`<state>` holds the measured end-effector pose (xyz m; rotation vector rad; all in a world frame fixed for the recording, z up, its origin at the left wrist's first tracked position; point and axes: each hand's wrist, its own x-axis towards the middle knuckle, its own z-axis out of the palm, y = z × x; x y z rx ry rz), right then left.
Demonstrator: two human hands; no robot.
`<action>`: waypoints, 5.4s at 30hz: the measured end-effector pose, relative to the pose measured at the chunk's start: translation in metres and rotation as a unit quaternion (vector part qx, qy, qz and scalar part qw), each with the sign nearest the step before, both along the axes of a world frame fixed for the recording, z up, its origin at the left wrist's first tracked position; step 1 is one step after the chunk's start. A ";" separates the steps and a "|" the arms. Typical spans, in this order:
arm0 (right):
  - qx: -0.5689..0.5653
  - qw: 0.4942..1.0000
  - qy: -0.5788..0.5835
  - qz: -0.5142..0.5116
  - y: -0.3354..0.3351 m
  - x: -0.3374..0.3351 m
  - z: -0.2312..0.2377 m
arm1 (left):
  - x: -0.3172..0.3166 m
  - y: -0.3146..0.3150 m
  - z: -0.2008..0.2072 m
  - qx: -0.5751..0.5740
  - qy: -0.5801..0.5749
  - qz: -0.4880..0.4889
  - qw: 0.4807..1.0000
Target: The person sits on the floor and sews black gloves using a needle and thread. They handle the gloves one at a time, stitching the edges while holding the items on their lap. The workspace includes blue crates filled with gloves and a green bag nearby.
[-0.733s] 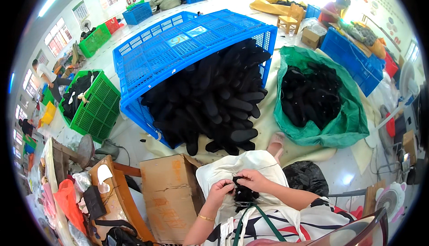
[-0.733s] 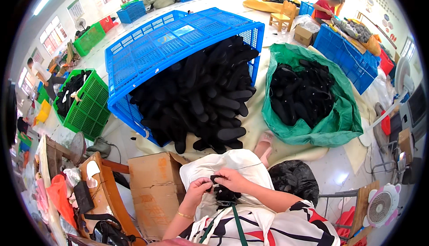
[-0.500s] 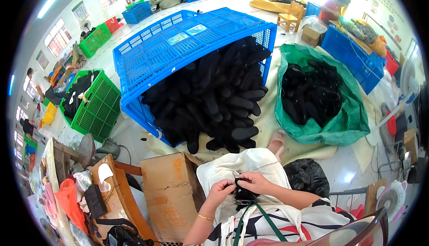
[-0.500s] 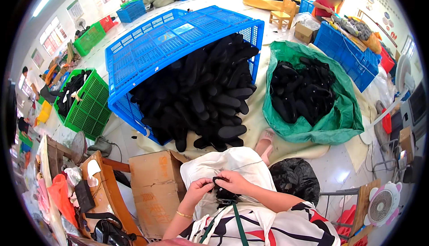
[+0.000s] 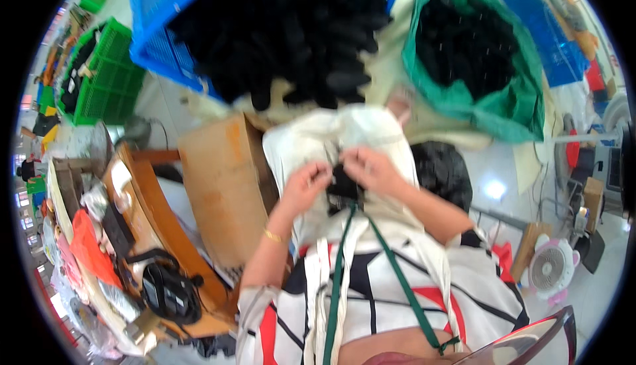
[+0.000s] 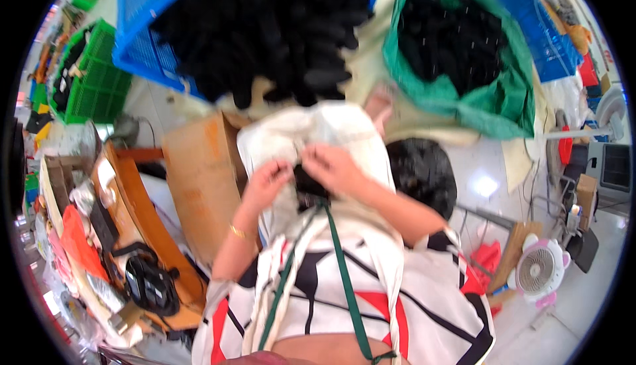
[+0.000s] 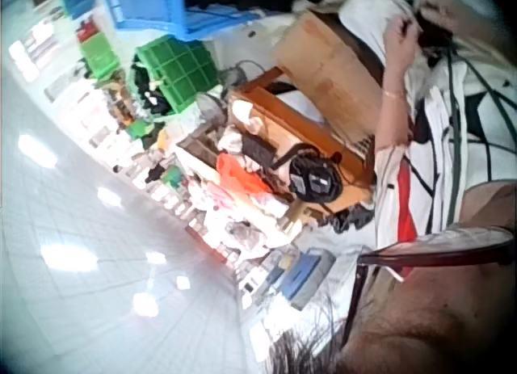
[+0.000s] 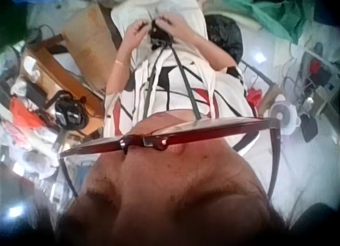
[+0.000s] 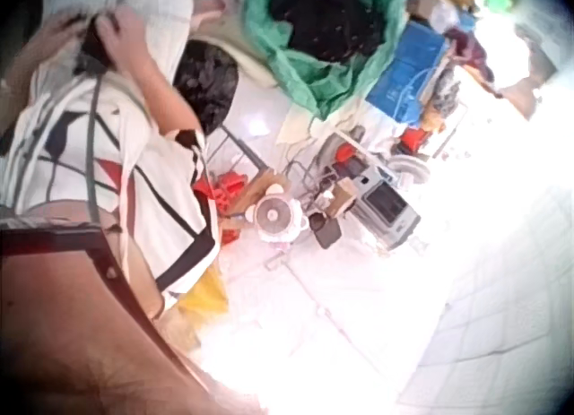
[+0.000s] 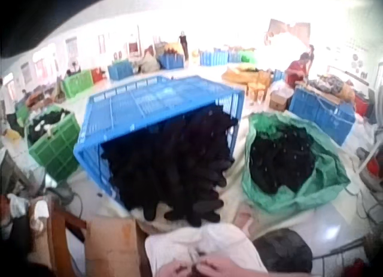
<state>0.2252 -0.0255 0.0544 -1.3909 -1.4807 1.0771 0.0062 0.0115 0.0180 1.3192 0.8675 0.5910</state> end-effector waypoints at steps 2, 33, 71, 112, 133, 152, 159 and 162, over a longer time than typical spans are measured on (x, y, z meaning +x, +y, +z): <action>-0.065 0.992 0.109 -0.001 0.006 0.013 0.006 | 0.000 0.007 0.026 0.089 0.038 0.006 0.995; -0.147 0.952 0.036 0.264 0.022 0.038 0.046 | 0.006 0.014 0.071 0.362 0.058 -0.058 0.929; -0.137 0.949 0.072 0.273 0.006 0.025 0.033 | 0.011 -0.008 0.049 0.285 -0.048 -0.025 0.957; -0.154 0.893 0.401 0.136 0.004 0.033 0.041 | 0.028 0.010 0.042 0.335 0.153 0.045 0.929; -0.031 0.998 -0.034 0.047 0.046 0.045 -0.002 | 0.049 0.064 0.023 -0.037 -0.007 0.021 0.999; 0.138 0.974 -0.120 -0.133 0.091 0.058 -0.079 | 0.089 0.259 -0.158 0.012 0.178 -0.041 0.983; 0.153 0.970 -0.142 -0.125 0.093 0.062 -0.086 | 0.155 0.321 -0.286 0.101 0.359 0.028 0.927; 0.154 0.973 -0.126 -0.114 0.095 0.067 -0.081 | 0.165 0.329 -0.335 0.008 0.331 0.064 0.941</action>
